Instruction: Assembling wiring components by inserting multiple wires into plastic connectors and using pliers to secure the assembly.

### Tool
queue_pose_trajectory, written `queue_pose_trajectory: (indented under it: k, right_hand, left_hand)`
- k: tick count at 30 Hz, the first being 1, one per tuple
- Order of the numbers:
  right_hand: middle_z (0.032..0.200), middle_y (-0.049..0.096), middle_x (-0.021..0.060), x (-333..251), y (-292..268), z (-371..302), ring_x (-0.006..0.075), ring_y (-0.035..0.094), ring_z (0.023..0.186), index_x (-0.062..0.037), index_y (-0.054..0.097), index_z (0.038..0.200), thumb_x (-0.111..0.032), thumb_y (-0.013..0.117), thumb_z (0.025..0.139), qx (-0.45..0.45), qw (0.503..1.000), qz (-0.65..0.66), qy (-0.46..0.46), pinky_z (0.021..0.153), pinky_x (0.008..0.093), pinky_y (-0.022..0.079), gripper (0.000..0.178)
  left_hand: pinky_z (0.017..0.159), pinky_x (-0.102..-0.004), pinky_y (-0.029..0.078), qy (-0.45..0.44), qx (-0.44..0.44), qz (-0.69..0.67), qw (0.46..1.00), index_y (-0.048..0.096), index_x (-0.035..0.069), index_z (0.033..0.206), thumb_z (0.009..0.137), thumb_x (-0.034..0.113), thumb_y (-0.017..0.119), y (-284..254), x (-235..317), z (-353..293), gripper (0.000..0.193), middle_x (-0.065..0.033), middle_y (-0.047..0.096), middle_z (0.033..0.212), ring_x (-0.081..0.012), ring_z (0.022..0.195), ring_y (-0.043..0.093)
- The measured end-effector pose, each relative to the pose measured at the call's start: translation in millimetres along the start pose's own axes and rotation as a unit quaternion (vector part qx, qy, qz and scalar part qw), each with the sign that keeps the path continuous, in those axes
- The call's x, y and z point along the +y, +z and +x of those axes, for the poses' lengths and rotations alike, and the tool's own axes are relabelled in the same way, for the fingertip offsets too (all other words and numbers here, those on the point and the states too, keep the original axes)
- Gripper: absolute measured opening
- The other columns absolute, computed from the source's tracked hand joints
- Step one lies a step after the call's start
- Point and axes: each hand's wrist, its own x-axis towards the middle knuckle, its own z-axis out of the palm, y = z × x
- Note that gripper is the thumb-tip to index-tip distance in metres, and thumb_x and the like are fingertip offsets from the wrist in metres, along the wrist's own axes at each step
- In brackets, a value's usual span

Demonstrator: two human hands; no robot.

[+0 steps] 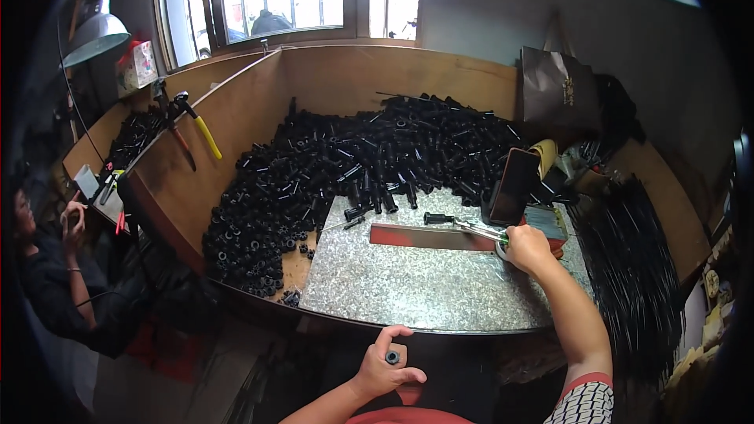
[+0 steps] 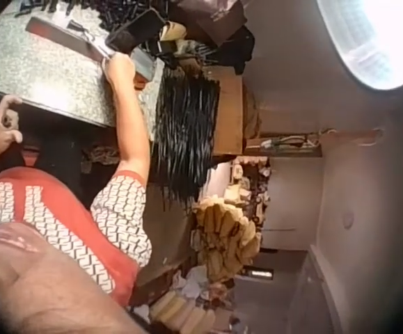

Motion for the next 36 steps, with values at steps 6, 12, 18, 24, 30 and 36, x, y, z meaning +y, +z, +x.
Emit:
queue_pose_trajectory:
  k: [6, 12, 18, 24, 30, 36]
  right_hand:
    - [0.082, 0.062, 0.0181, -12, -6, -26, 0.039, 0.061, 0.078, -0.001, 0.055, 0.081, 0.0, 0.056, 0.075, 0.182, 0.976, 0.122, -0.016, 0.067, 0.0473, 0.048, 0.006]
    - [0.081, 0.056, 0.0123, -109, -8, -103, 0.0254, 0.057, 0.073, -0.0015, 0.059, 0.086, -0.009, 0.065, 0.083, 0.105, 0.828, 0.53, -0.15, 0.066, 0.0354, 0.046, 0.01]
    - [0.083, 0.058, 0.0101, -164, 7, -147, 0.0228, 0.06, 0.073, -0.0019, 0.059, 0.09, -0.008, 0.068, 0.08, 0.036, 0.764, 0.611, -0.206, 0.065, 0.0313, 0.047, 0.014]
    - [0.086, 0.058, 0.0131, -173, 19, -151, 0.0288, 0.06, 0.077, -0.0015, 0.057, 0.092, -0.003, 0.068, 0.073, 0.109, 0.731, 0.626, -0.246, 0.068, 0.0351, 0.049, 0.022]
    - [0.088, 0.058, 0.0139, -175, 22, -156, 0.0295, 0.06, 0.08, -0.001, 0.057, 0.093, -0.005, 0.069, 0.073, 0.091, 0.753, 0.61, -0.228, 0.069, 0.0354, 0.049, 0.024]
    - [0.089, 0.058, 0.0138, -177, 22, -155, 0.0286, 0.06, 0.08, -0.0001, 0.057, 0.092, -0.008, 0.069, 0.073, 0.071, 0.739, 0.633, -0.219, 0.07, 0.0342, 0.049, 0.024]
  left_hand:
    - [0.047, -0.0181, 0.033, 0.001, 0.032, -0.046, 0.998, 0.038, 0.002, 0.119, 0.065, 0.026, 0.085, -4, -11, 4, 0.076, 0.0073, 0.036, 0.054, -0.0015, 0.048, 0.037]
    - [0.048, -0.0166, 0.028, 0.003, 0.066, -0.087, 0.994, 0.038, 0.002, 0.121, 0.066, 0.03, 0.086, 0, -10, 8, 0.078, 0.0091, 0.035, 0.054, 0.0006, 0.051, 0.031]
    - [0.056, -0.0163, 0.039, 0.033, 0.088, -0.09, 0.991, 0.037, 0.002, 0.123, 0.063, 0.036, 0.087, 5, -4, 9, 0.085, 0.0058, 0.053, 0.064, -0.0009, 0.059, 0.048]
    - [0.064, -0.0186, 0.047, 0.0, 0.088, -0.051, 0.995, 0.036, 0.003, 0.124, 0.061, 0.044, 0.085, 1, 8, 2, 0.09, 0.0, 0.063, 0.078, -0.0054, 0.071, 0.06]
    - [0.062, -0.019, 0.046, 0.008, 0.082, -0.048, 0.995, 0.034, 0.002, 0.124, 0.062, 0.051, 0.082, -1, -5, 0, 0.092, 0.0, 0.061, 0.078, -0.0065, 0.069, 0.059]
    - [0.06, -0.018, 0.044, 0.004, 0.081, -0.044, 0.996, 0.035, 0.002, 0.125, 0.059, 0.055, 0.081, -3, 0, 1, 0.096, 0.0007, 0.061, 0.076, -0.0053, 0.067, 0.058]
